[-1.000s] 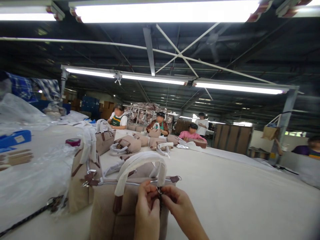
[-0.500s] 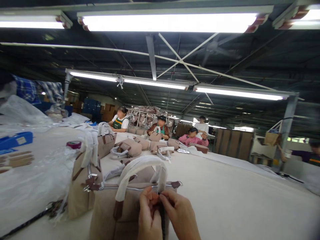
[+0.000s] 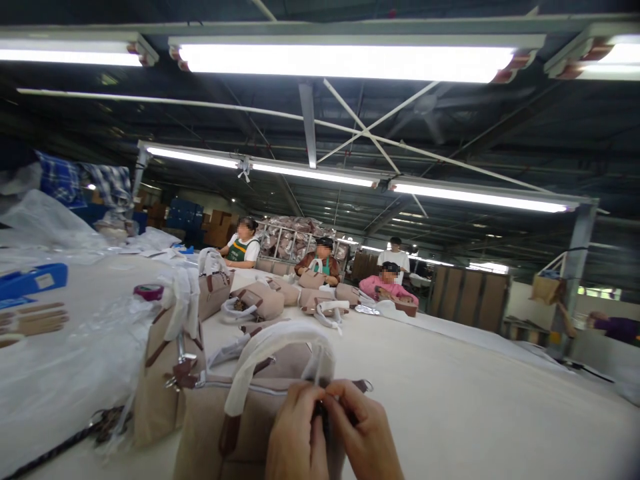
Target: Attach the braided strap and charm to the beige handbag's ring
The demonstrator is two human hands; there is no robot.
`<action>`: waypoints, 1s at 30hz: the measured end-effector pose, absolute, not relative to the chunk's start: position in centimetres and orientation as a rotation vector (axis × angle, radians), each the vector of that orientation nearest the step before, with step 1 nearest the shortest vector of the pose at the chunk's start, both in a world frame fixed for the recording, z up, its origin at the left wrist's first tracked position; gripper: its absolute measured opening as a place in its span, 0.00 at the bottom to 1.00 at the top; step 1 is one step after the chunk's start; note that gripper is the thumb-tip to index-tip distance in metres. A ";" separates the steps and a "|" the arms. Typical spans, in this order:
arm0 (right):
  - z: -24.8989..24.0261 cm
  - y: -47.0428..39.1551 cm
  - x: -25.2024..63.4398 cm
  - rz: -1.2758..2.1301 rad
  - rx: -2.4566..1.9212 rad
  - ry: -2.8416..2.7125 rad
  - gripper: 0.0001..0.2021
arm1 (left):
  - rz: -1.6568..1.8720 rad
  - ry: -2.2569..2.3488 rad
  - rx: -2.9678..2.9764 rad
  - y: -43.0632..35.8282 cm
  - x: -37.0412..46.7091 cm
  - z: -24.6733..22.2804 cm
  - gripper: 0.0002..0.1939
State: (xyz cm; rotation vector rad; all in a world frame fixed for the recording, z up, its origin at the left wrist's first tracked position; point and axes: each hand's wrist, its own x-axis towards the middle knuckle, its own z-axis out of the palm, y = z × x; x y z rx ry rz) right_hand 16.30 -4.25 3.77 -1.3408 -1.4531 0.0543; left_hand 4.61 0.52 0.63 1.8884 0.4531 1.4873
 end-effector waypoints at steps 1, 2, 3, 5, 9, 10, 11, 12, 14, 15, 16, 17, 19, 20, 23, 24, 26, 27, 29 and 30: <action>3.8 -4.1 16.2 0.033 -1.321 -1.446 0.16 | 1.460 0.444 1.851 0.7 4.3 1.2 0.13; 3.7 -4.0 16.2 0.016 -1.313 -1.443 0.15 | 1.429 0.451 1.766 0.8 4.1 1.7 0.12; 3.6 -3.8 16.2 0.004 -1.310 -1.440 0.15 | 1.393 0.474 1.662 0.9 3.9 2.1 0.11; 3.2 -3.4 16.4 -0.001 -1.312 -1.426 0.15 | 1.355 0.552 1.510 1.0 3.6 2.5 0.08; 2.4 -3.0 16.9 -0.015 -1.284 -1.368 0.14 | 1.468 0.631 1.636 1.4 2.7 2.9 0.09; 2.3 -2.9 16.9 -0.021 -1.270 -1.377 0.14 | 1.457 0.595 1.707 1.5 2.6 3.0 0.09; 2.4 -2.9 16.9 -0.039 -1.246 -1.399 0.14 | 1.416 0.545 1.769 1.6 2.6 3.2 0.10; 2.5 -3.0 16.8 -0.061 -1.216 -1.430 0.13 | 1.362 0.494 1.818 1.7 2.6 3.3 0.10; 2.9 -3.1 16.4 -0.110 -1.156 -1.489 0.11 | 1.288 0.440 1.867 1.8 3.0 3.5 0.10; 3.2 -3.2 16.2 -0.121 -1.138 -1.500 0.11 | 1.268 0.443 1.867 1.8 3.2 3.7 0.10; 3.5 -3.3 16.0 -0.105 -1.133 -1.496 0.11 | 1.250 0.457 1.854 1.8 3.3 3.8 0.11; 3.7 -3.5 15.9 -0.053 -1.137 -1.480 0.11 | 1.226 0.477 1.833 1.8 3.4 3.9 0.12; 4.1 -4.0 16.1 0.158 -1.141 -1.390 0.13 | 1.173 0.520 1.795 1.8 3.3 4.3 0.13; 4.2 -4.3 16.4 0.331 -1.140 -1.329 0.15 | 1.144 0.542 1.792 1.9 3.2 4.6 0.13; 4.0 -5.5 17.9 0.869 -1.032 -1.038 0.17 | 1.070 0.617 1.836 2.6 2.5 5.3 0.14; 3.8 -5.8 18.4 0.987 -0.969 -0.925 0.17 | 1.045 0.633 1.846 2.9 2.4 5.4 0.14; 3.3 -6.4 19.2 1.098 -0.837 -0.710 0.15 | 0.985 0.628 1.824 3.6 2.3 5.6 0.14; 3.1 -6.5 19.6 1.134 -0.774 -0.629 0.15 | 0.944 0.609 1.796 3.9 2.4 5.6 0.14; 2.7 -6.6 19.9 1.187 -0.661 -0.525 0.19 | 0.865 0.549 1.718 4.5 2.8 5.6 0.13; 2.6 -6.5 19.9 1.183 -0.624 -0.505 0.22 | 0.834 0.528 1.680 4.7 3.0 5.7 0.13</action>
